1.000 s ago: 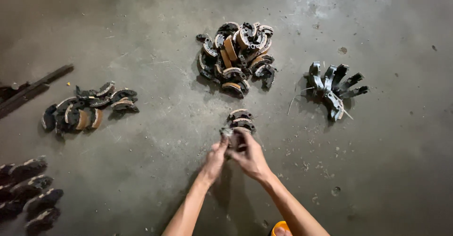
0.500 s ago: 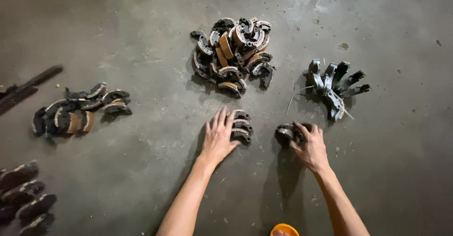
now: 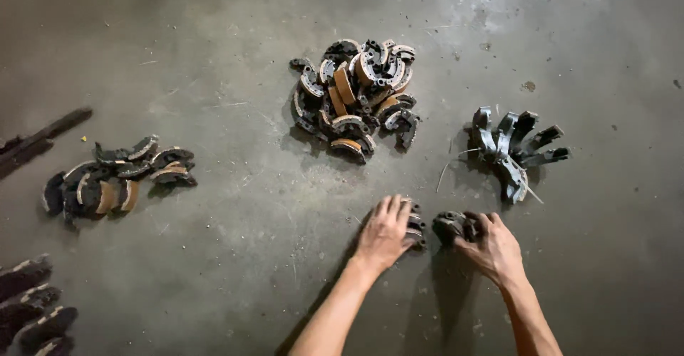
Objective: Sorting used motorcycle brake shoes into piles on the floor
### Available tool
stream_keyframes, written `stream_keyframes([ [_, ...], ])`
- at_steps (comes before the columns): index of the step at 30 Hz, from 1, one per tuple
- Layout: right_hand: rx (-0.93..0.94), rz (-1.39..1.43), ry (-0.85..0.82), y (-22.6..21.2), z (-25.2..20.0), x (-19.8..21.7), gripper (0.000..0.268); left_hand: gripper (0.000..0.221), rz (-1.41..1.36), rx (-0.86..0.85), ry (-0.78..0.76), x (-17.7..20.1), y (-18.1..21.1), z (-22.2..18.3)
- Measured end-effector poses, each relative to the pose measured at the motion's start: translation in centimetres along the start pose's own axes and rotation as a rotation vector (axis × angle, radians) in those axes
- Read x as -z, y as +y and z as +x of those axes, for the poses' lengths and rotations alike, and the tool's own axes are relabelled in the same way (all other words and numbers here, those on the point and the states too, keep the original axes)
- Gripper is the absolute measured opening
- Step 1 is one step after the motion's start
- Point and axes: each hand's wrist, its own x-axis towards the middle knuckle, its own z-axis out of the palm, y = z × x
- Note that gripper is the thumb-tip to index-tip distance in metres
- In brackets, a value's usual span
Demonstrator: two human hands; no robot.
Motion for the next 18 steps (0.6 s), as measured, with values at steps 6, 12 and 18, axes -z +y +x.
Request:
stream_keyframes([
  [6, -0.08, -0.026, 0.013, 0.3, -1.6, -0.2, 0.075, 0.083, 0.085, -0.067, -0.129, 3.7, -0.6, -0.9],
  [12, -0.048, 0.093, 0.064, -2.1, -3.6, 2.4, 0.074, 0.07, 0.5, -0.243, -0.233, 11.3, -10.3, -8.5],
  [18, 0.18, 0.257, 0.354, -7.4, -3.9, 6.2, 0.049, 0.1, 0.463, 0.056, -0.371, 15.9, -17.4, -19.7],
])
